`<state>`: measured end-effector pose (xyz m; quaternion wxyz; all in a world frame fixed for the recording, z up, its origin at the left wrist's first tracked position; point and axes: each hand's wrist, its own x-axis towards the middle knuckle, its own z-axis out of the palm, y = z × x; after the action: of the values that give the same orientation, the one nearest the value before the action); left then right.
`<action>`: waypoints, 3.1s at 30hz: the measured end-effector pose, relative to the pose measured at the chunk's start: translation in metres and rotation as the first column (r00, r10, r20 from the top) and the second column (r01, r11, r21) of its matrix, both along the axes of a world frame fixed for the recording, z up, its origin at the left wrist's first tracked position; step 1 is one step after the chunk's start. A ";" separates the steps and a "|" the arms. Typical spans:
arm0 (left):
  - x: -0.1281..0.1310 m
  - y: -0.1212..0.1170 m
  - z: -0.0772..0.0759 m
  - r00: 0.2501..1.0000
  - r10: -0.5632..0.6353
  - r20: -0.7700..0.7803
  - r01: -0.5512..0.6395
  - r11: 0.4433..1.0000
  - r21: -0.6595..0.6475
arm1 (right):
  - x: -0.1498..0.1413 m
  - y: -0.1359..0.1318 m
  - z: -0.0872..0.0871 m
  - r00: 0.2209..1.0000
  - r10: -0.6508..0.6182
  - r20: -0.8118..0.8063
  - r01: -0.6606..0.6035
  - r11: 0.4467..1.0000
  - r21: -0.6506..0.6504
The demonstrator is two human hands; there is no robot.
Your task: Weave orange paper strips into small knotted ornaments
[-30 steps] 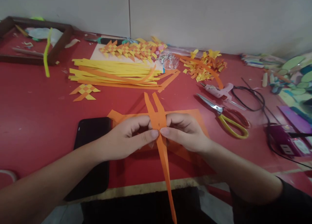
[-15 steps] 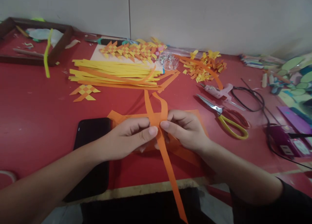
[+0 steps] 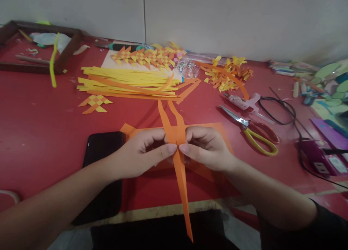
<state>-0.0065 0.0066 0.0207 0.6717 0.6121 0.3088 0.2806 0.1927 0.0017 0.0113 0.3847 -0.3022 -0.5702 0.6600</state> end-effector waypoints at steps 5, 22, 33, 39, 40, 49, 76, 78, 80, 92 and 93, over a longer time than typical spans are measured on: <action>0.000 0.000 -0.004 0.999 0.029 0.018 -0.027 0.997 -0.071 | 0.001 0.000 -0.001 0.999 -0.031 0.026 0.031 0.999 -0.013; -0.002 -0.002 -0.002 0.994 -0.111 0.007 0.111 0.985 -0.133 | 0.004 -0.002 0.000 0.993 0.115 -0.008 -0.115 0.988 -0.105; -0.004 -0.001 -0.002 0.991 -0.069 0.111 0.091 0.975 -0.203 | 0.002 -0.001 0.001 1.000 0.004 0.025 -0.003 0.999 -0.047; -0.005 -0.002 0.001 0.983 -0.180 0.034 0.182 0.981 -0.063 | 0.002 -0.001 0.004 0.997 0.078 -0.007 -0.078 0.989 -0.124; -0.005 -0.002 0.000 0.984 -0.176 0.038 0.178 0.982 -0.057 | 0.002 -0.001 0.004 0.993 0.115 -0.016 -0.116 0.983 -0.145; -0.003 0.000 -0.003 0.988 -0.128 0.088 0.132 0.990 -0.044 | 0.004 -0.002 -0.001 0.991 0.131 -0.022 -0.133 0.987 -0.091; -0.005 -0.001 -0.004 0.991 -0.126 0.041 0.128 0.991 -0.040 | 0.004 -0.002 0.000 0.993 0.120 -0.007 -0.120 0.989 -0.086; -0.005 -0.002 -0.005 0.992 -0.109 0.061 0.113 0.992 -0.058 | 0.004 -0.002 -0.001 0.996 0.094 -0.002 -0.094 0.993 -0.077; -0.005 -0.002 -0.006 0.993 -0.088 0.075 0.095 0.990 -0.100 | 0.004 -0.003 -0.001 0.998 0.060 0.022 -0.059 0.995 -0.075; -0.004 0.000 -0.001 0.990 -0.142 -0.021 0.138 0.983 -0.125 | 0.001 -0.001 0.002 0.999 0.034 0.030 -0.031 0.995 -0.097; -0.003 0.000 -0.002 0.991 -0.134 -0.023 0.130 0.984 -0.118 | 0.001 -0.001 0.002 0.998 0.049 0.042 -0.045 0.995 -0.092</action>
<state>-0.0099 0.0065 0.0189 0.7185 0.5954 0.2936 0.2075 0.1938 0.0009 0.0134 0.3421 -0.3203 -0.5550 0.6873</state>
